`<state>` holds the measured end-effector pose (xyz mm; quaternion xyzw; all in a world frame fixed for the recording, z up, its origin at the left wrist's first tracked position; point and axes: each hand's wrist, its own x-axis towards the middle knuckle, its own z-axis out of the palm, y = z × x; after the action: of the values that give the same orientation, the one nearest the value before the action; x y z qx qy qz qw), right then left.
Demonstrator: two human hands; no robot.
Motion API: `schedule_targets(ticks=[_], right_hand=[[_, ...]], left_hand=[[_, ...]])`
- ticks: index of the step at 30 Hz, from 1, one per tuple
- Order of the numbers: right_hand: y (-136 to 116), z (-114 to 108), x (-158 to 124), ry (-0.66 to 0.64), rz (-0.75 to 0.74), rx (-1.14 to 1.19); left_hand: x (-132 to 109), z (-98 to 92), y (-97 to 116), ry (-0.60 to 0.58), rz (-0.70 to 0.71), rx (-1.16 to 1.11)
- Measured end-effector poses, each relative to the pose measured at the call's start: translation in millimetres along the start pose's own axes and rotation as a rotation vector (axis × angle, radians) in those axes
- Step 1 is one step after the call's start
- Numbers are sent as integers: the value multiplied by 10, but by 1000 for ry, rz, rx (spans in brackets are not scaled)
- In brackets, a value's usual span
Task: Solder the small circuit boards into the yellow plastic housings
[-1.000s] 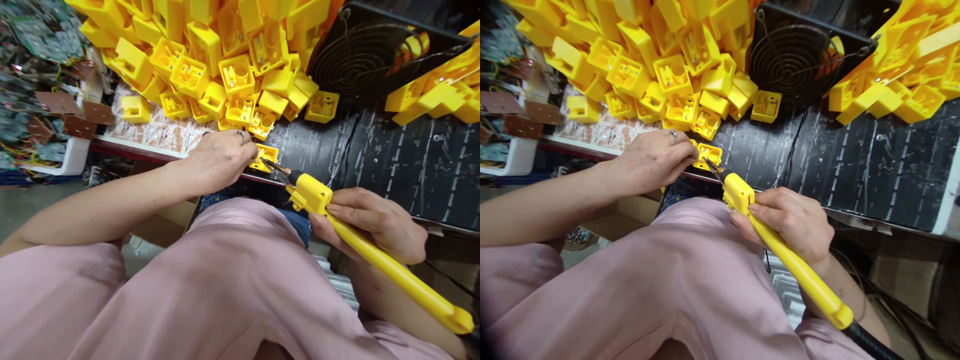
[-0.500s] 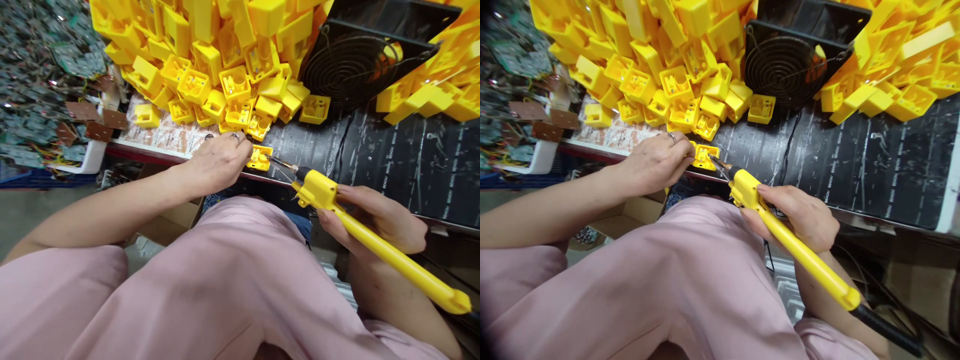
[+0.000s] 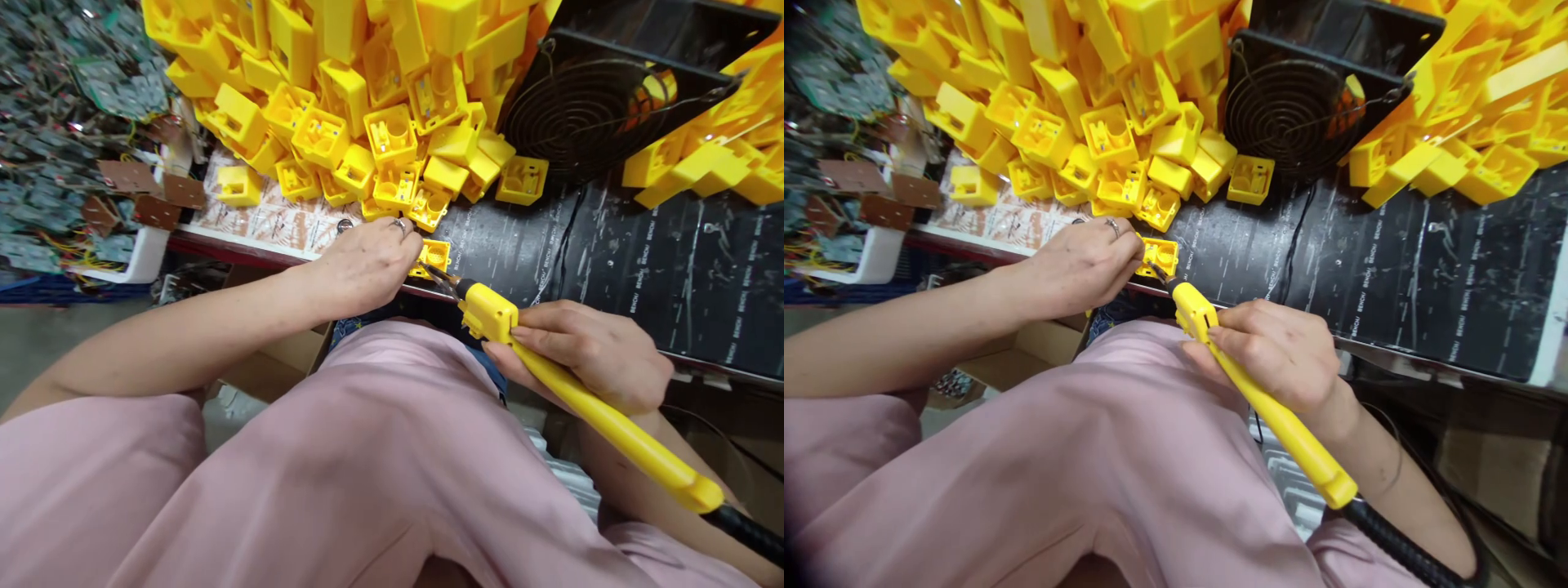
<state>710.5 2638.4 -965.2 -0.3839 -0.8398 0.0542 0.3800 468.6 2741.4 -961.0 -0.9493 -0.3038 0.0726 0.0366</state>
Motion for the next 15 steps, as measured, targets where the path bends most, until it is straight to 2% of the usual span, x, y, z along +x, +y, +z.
schedule_targets(ticks=[4,8,13,15], right_hand=[[51,-61,41,-33,-89,64],[83,-108,70,-125,20,90],[114,-118,130,-71,-141,136],[125,-180,137,-58,-77,170]], left_hand=[[21,-1,5,12,0,4],[28,-4,-16,3,17,-21],[43,-23,-50,-6,45,-35],[52,-37,-54,-14,54,-19]])
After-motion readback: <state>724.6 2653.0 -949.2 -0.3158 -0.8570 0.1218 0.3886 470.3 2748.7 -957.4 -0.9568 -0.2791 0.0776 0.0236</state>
